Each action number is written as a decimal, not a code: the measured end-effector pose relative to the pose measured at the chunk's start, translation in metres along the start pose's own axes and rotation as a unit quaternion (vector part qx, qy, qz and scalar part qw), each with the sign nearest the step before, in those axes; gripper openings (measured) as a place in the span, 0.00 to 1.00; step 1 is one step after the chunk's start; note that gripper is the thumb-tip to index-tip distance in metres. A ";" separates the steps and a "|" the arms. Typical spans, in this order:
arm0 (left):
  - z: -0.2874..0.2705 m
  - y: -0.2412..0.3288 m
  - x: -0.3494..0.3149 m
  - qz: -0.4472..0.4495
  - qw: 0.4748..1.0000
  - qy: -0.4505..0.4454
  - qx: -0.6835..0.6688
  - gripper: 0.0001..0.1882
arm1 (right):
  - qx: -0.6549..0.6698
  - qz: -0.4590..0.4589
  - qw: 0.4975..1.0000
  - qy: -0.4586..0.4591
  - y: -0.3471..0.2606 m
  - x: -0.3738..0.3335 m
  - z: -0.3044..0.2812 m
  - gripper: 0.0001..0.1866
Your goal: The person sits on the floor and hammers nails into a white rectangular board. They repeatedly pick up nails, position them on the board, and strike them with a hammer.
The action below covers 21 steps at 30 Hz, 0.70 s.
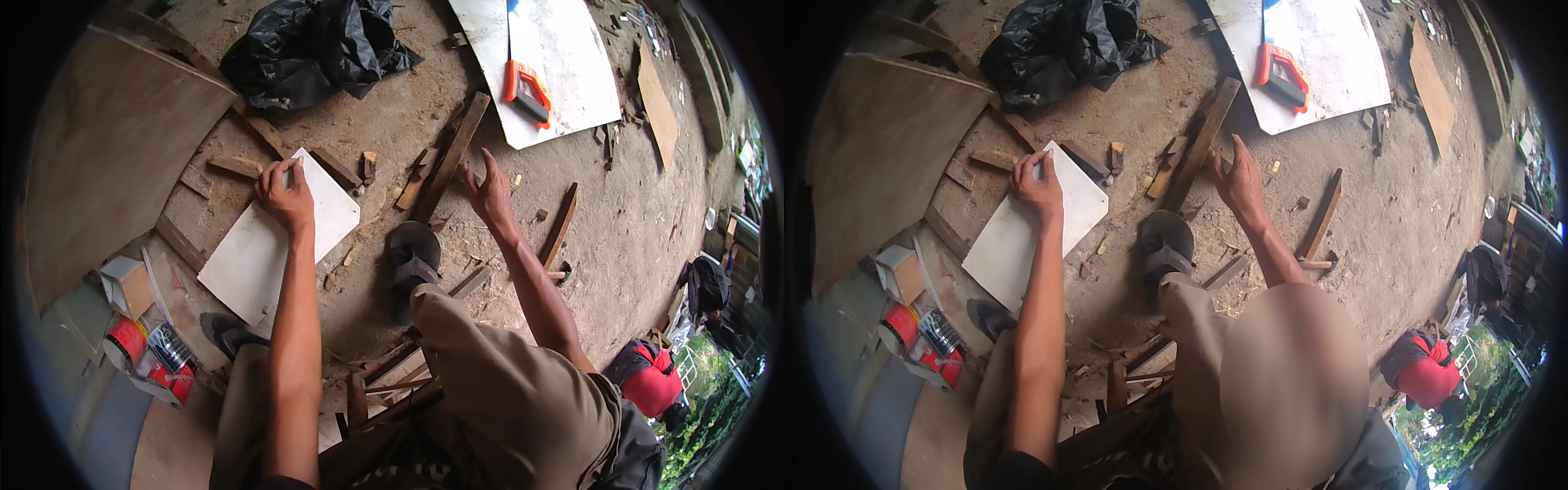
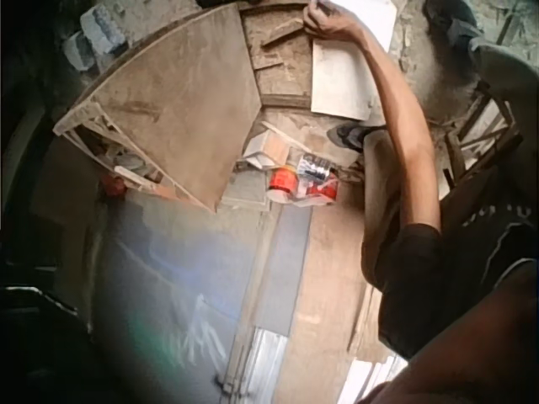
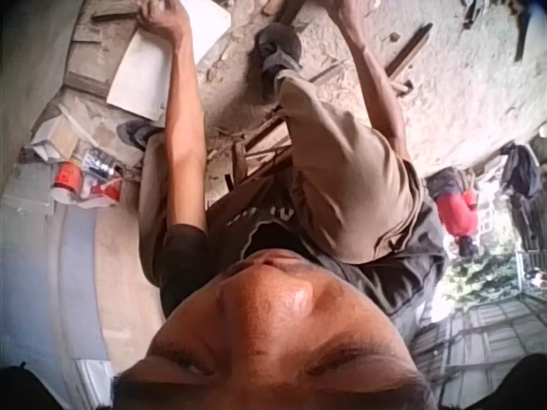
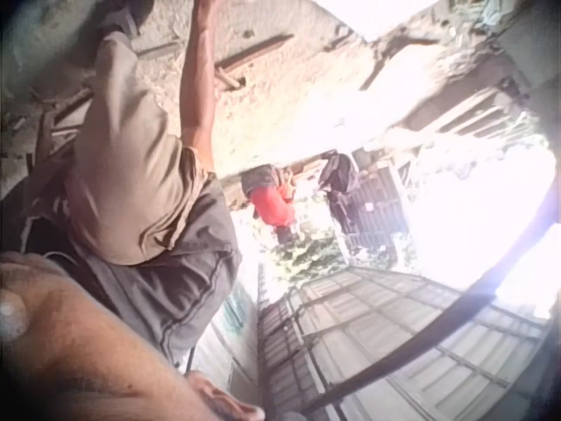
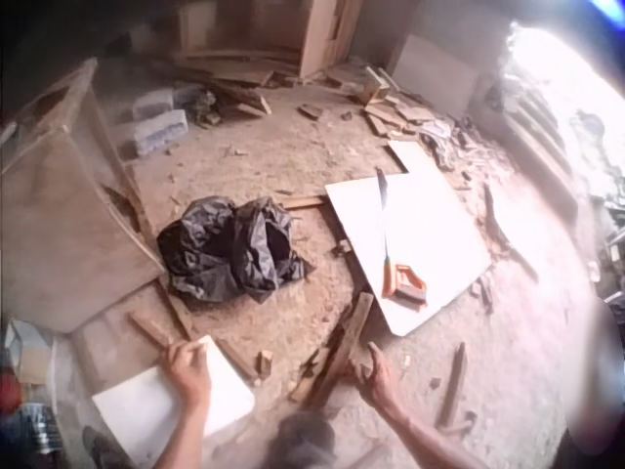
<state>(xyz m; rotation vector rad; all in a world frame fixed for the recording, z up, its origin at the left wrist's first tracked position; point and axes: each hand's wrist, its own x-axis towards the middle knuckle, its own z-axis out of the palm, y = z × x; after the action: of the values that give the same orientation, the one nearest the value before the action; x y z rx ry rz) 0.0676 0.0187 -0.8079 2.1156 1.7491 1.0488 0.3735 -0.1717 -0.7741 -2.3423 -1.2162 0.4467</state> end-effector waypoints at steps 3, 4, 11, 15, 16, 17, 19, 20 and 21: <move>0.003 0.001 -0.001 -0.016 1.000 -0.019 0.003 0.07 | 0.129 0.072 0.988 -0.039 -0.044 -0.003 0.009 0.40; 0.004 0.002 -0.002 -0.020 1.000 -0.023 0.003 0.07 | 0.104 0.074 0.992 -0.015 -0.043 -0.001 0.017 0.42; -0.003 0.008 0.000 -0.035 0.999 -0.022 0.004 0.07 | 0.222 0.053 0.973 -0.034 -0.069 0.030 0.024 0.31; -0.008 0.010 0.003 -0.042 0.999 -0.014 -0.005 0.07 | 0.069 -0.114 0.991 -0.014 -0.091 0.032 0.016 0.32; -0.009 0.010 0.001 -0.050 0.999 -0.016 -0.012 0.07 | 0.043 -0.096 0.994 -0.019 -0.101 0.035 0.010 0.33; -0.009 0.010 0.001 -0.052 0.998 -0.016 -0.007 0.07 | -0.008 -0.082 0.996 -0.032 -0.097 0.039 0.013 0.34; -0.007 0.014 0.000 -0.055 0.998 -0.013 -0.011 0.07 | -0.097 -0.084 0.992 -0.014 -0.087 0.044 0.016 0.35; -0.008 0.012 0.002 -0.056 0.998 -0.014 -0.008 0.07 | -0.131 -0.102 0.986 0.016 -0.085 0.042 0.021 0.36; -0.009 0.014 0.001 -0.062 0.998 -0.022 -0.004 0.07 | -0.117 -0.120 0.986 0.004 -0.089 0.040 0.020 0.36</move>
<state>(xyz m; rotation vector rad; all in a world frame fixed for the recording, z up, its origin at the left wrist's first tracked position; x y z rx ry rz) 0.0730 0.0136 -0.7931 1.9810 1.8258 0.9676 0.3251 -0.0889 -0.7462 -2.3405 -1.5995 0.2218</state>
